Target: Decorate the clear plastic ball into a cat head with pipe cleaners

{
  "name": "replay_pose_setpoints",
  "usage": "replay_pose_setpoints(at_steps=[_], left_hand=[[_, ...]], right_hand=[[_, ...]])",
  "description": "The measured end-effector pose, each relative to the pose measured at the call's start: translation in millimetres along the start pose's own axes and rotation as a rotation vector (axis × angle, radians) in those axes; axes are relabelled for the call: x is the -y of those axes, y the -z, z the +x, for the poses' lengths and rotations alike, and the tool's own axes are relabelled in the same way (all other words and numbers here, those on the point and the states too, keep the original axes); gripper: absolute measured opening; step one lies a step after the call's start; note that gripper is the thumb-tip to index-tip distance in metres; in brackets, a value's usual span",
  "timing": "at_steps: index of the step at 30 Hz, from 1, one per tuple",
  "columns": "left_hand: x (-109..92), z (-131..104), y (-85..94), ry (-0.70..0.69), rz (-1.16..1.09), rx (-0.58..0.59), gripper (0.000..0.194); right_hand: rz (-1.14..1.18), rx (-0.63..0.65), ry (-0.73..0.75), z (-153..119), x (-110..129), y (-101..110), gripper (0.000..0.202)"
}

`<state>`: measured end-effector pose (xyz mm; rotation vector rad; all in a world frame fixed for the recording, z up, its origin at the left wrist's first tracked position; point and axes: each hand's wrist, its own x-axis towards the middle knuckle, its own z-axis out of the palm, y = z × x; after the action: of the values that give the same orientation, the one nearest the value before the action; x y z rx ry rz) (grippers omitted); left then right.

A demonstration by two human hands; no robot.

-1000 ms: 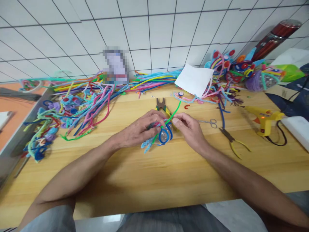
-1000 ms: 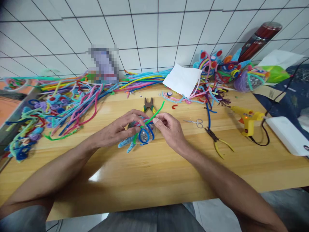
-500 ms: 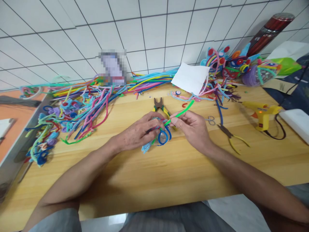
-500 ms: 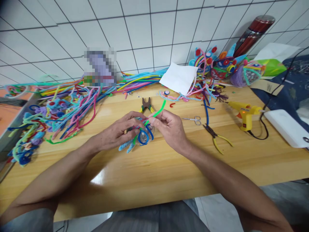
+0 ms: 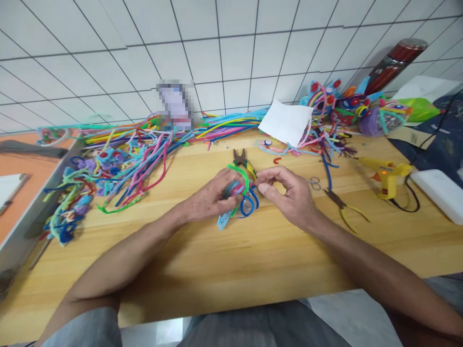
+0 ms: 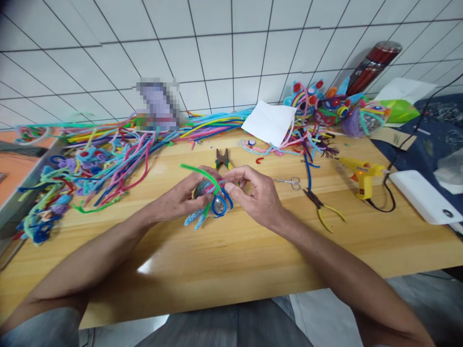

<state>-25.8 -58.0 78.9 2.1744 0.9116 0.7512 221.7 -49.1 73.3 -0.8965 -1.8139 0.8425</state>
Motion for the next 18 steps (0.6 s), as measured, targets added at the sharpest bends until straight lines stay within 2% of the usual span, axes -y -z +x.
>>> replay_pose_setpoints(at_steps=[3, 5, 10, 13, 16, 18], left_hand=[[3, 0, -2.7, 0.089, -0.018, -0.021, 0.042], [6, 0, -3.3, 0.163, -0.018, 0.004, 0.051], [6, 0, 0.3, 0.359, -0.061, 0.072, 0.05], [5, -1, -2.2, 0.349, -0.066, 0.085, 0.045], [6, -3, -11.0, 0.268, -0.015, 0.009, 0.043], [7, -3, -17.4, 0.201, 0.037, -0.048, 0.04]], right_hand=[[-0.038, 0.015, -0.038, -4, 2, 9, 0.016], [-0.118, 0.013, -0.075, -12, 3, 19, 0.015], [-0.302, 0.015, -0.18, -52, -7, 55, 0.017], [-0.449, -0.047, -0.222, -83, -26, 88, 0.021], [-0.684, -0.196, -0.215, -117, -50, 125, 0.028], [-0.86, -0.224, -0.217, -138, -65, 142, 0.039]])
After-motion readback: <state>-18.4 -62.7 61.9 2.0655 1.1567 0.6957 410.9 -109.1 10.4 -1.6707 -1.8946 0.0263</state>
